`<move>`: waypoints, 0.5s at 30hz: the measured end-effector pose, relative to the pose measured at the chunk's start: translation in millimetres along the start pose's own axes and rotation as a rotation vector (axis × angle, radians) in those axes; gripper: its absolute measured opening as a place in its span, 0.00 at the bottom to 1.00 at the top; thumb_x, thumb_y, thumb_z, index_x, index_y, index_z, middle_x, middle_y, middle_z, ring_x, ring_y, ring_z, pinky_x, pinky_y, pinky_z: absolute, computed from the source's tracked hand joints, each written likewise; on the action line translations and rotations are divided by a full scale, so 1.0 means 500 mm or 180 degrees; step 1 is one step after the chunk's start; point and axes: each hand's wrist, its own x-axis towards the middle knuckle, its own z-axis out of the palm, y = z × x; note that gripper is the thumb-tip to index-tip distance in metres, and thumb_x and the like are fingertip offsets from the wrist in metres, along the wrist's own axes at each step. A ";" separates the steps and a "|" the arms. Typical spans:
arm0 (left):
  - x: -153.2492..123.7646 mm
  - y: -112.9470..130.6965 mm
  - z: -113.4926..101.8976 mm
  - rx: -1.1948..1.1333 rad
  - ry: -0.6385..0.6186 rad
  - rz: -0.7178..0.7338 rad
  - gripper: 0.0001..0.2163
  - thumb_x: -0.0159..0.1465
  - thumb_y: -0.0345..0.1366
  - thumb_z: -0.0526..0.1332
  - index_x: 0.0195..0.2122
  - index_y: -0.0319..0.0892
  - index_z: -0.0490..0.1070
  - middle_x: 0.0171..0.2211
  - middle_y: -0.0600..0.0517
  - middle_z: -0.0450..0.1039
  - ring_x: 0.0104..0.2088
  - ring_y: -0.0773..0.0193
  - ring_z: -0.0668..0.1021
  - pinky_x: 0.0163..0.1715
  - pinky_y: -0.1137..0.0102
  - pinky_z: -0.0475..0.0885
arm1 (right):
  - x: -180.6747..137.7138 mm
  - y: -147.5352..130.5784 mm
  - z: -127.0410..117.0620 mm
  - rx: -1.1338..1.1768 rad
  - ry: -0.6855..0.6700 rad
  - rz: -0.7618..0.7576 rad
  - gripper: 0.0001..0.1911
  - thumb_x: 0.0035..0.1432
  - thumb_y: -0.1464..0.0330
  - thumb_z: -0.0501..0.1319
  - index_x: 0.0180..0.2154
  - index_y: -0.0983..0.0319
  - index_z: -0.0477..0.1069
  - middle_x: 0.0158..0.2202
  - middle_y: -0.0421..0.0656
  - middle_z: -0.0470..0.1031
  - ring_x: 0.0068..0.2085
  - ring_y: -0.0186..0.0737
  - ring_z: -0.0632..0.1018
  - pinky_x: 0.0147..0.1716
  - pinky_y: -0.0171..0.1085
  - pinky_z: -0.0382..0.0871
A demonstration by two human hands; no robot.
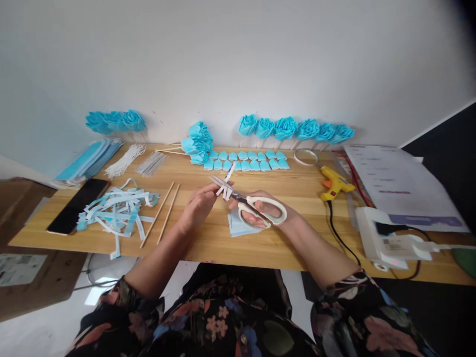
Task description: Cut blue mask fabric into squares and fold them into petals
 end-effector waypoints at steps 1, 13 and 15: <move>0.000 0.000 0.000 -0.0042 -0.0028 -0.0007 0.22 0.60 0.50 0.63 0.47 0.39 0.81 0.32 0.47 0.75 0.37 0.54 0.75 0.48 0.60 0.67 | 0.000 -0.001 0.000 0.0006 0.0012 -0.0020 0.27 0.62 0.51 0.62 0.48 0.68 0.72 0.25 0.36 0.67 0.16 0.23 0.62 0.13 0.27 0.56; 0.013 -0.006 0.000 0.0490 0.0554 -0.0373 0.14 0.62 0.46 0.66 0.42 0.41 0.81 0.25 0.54 0.68 0.26 0.68 0.68 0.29 0.72 0.63 | 0.009 -0.005 0.026 -0.0615 0.0347 0.0936 0.25 0.54 0.59 0.70 0.50 0.67 0.74 0.23 0.34 0.69 0.19 0.24 0.65 0.17 0.27 0.59; 0.017 -0.004 0.002 0.0247 0.0691 -0.0362 0.14 0.61 0.45 0.66 0.39 0.40 0.81 0.24 0.54 0.67 0.26 0.68 0.68 0.28 0.72 0.62 | 0.011 -0.008 0.030 -0.0687 0.0370 0.0848 0.26 0.54 0.58 0.70 0.50 0.66 0.74 0.24 0.34 0.69 0.21 0.25 0.67 0.21 0.28 0.65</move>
